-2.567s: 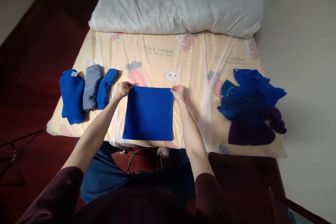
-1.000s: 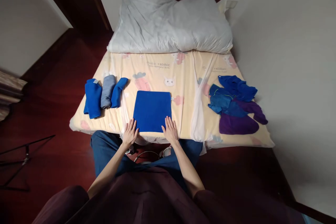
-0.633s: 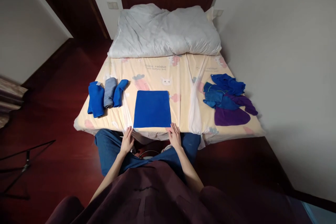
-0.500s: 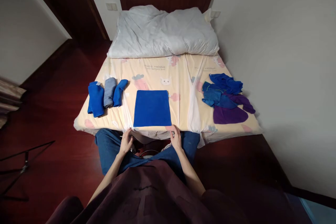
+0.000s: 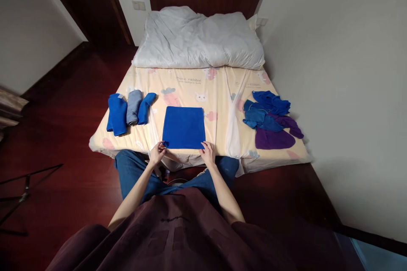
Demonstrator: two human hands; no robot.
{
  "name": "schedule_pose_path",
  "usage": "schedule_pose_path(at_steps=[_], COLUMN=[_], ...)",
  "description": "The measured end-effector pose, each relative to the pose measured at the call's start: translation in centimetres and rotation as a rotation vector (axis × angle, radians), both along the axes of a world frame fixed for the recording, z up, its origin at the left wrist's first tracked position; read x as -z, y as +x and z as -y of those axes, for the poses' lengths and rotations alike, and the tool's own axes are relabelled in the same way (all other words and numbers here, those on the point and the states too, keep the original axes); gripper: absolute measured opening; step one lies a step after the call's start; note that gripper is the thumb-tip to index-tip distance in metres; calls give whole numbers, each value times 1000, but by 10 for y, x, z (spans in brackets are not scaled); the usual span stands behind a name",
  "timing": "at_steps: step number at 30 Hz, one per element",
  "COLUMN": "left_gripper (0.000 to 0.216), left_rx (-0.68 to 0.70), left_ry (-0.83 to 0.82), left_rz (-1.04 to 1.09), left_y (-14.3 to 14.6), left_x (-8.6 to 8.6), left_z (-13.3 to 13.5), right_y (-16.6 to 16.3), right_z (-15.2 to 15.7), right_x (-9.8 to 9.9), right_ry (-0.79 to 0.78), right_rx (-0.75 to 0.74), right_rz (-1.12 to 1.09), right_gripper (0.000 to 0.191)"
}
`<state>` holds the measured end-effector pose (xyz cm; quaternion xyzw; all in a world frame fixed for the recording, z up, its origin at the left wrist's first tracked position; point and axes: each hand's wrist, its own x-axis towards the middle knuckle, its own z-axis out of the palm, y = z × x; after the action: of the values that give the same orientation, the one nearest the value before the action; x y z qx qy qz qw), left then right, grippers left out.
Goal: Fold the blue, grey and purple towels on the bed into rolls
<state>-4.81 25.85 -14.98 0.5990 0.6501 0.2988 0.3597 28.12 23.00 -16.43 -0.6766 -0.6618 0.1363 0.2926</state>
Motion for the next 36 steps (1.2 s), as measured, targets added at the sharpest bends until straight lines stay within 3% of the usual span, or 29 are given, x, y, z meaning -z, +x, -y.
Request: schedule_pose_path(at_steps=[5,11,14,17,24,30,36], left_gripper=[51,36,29,26,25,32,29], left_rx=[-32,208,326,407,440,346,232], left_ry=[60,284,335,356,378,313,247], left_rz=[-181,-524,-588,-551,-424,-176,-84], left_y=[-3,-11,-14,-22,-45,-47,-45], left_x=[0,1,2,7,18,28,30], left_z=[-4,-7,-11,-13,-10,-19,-26], right_y=[2,8,13,18,27,20,17], right_z=[-9,-15,-15,-9,12,11,1], right_x=[2,17,22,24,28,31,36], right_ry=[3,81,97,121,166,100,21], right_rx=[6,1,-16,-66,-247,-121,26], right_rz=[127,147,139,140,4,-234,-423], right_gripper=[53,45,40,38,34,44,49])
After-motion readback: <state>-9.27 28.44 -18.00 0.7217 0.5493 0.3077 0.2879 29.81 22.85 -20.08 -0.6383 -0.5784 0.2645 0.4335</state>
